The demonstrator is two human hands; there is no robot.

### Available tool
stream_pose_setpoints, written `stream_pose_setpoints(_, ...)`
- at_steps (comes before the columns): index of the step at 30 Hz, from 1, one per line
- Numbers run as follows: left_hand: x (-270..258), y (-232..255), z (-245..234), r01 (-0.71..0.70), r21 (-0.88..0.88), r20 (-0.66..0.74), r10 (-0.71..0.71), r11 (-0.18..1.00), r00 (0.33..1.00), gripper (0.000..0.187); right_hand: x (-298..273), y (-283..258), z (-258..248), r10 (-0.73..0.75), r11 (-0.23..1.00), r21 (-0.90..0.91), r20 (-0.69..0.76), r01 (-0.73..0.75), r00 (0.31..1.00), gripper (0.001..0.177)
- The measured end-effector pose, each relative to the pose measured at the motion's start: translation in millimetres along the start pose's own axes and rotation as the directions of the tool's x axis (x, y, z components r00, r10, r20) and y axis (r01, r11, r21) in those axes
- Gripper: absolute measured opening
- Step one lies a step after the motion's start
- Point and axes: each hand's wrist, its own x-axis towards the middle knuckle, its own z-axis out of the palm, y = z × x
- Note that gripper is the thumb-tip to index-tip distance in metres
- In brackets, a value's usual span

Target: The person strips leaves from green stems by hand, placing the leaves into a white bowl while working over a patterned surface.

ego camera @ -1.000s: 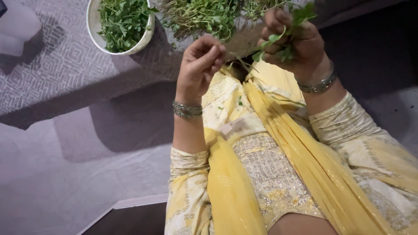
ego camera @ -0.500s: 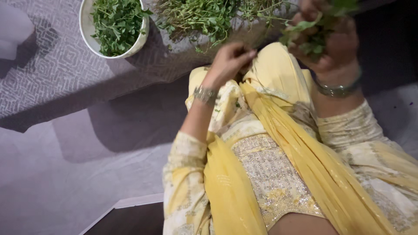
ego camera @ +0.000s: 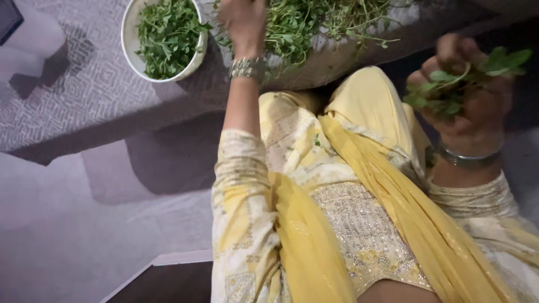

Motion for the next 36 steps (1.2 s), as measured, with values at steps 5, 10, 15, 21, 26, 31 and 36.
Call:
stream_pose_setpoints(5, -60.3, -31.3, -20.9, 0.312, 0.065, -0.001, -0.313, 0.948, 0.950, 0.015, 8.6, 21.2, 4.6, 0.100, 0.992, 0.092, -0.085, -0.092, 0.991, 0.034)
stream_pose_setpoints(10, -95.7, -42.2, -17.6, 0.339, 0.209, -0.016, -0.344, 0.917, 0.939, 0.024, 18.5, 35.2, 7.7, 0.236, 0.971, -0.065, 0.132, -0.229, 0.963, 0.049)
stream_pose_setpoints(15, -97.2, -43.2, -19.3, 0.408, 0.251, 0.059, -0.435, 0.878, 0.899, 0.012, 20.7, 45.4, 16.8, 0.305, 0.933, 0.172, 0.093, -0.317, 0.948, 0.040)
stream_pose_setpoints(21, -87.9, -3.1, -55.1, 0.481, -0.170, 0.090, -0.473, 0.860, 0.877, 0.016, 18.4, 50.7, 18.5, 0.283, 0.953, 0.080, 0.125, -0.294, 0.951, 0.031)
stream_pose_setpoints(26, -86.8, 46.2, -89.3, 0.544, -0.664, 0.294, -0.489, 0.514, 0.821, 0.023, 29.9, 72.3, 27.5, 0.301, 0.932, 0.159, 0.159, -0.325, 0.940, 0.015)
stream_pose_setpoints(31, -100.7, 89.1, -101.3, 0.559, -0.757, 0.398, -0.440, 0.339, 0.805, 0.022, 40.5, 99.1, 32.5, 0.330, 0.927, 0.160, 0.087, -0.340, 0.940, 0.008)
stream_pose_setpoints(36, -112.9, 113.5, -111.2, 0.592, -0.755, 0.477, -0.382, 0.283, 0.792, 0.022, 42.5, 115.3, 45.1, 0.285, 0.940, -0.181, -0.055, -0.290, 0.957, 0.023)
